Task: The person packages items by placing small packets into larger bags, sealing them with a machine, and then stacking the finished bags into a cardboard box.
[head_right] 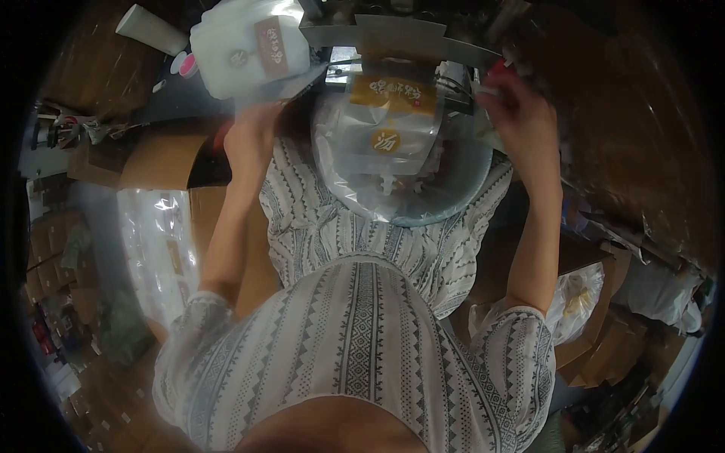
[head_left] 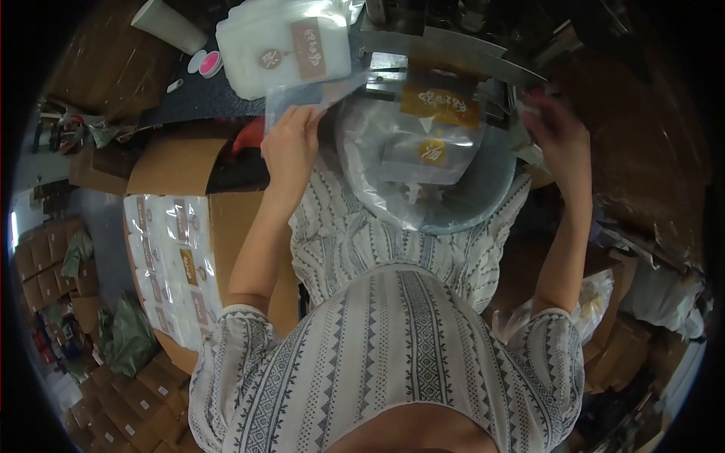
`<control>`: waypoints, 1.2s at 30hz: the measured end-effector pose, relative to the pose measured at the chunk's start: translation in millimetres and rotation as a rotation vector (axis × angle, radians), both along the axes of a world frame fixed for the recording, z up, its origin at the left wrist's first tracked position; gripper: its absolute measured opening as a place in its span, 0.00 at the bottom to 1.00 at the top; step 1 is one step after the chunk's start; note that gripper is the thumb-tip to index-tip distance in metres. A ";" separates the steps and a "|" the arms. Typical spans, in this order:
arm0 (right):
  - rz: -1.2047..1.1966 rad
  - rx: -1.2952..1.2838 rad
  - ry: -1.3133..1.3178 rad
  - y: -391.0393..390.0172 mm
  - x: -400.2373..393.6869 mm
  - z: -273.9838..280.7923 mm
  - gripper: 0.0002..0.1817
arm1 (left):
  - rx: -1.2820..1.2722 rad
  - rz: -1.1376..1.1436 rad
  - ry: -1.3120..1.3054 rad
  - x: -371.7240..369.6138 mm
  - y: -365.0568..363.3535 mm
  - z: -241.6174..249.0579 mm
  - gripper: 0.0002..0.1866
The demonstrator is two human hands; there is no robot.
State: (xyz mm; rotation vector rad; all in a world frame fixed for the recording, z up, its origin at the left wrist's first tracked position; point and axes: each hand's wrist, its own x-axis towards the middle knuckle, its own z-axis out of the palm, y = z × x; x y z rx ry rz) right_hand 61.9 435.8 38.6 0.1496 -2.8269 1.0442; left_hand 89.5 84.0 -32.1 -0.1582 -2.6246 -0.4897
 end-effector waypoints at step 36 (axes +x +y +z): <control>0.104 0.369 0.132 53.7 -40.9 -69.6 0.13 | -0.312 -0.027 0.143 -27.5 -3.5 -30.8 0.19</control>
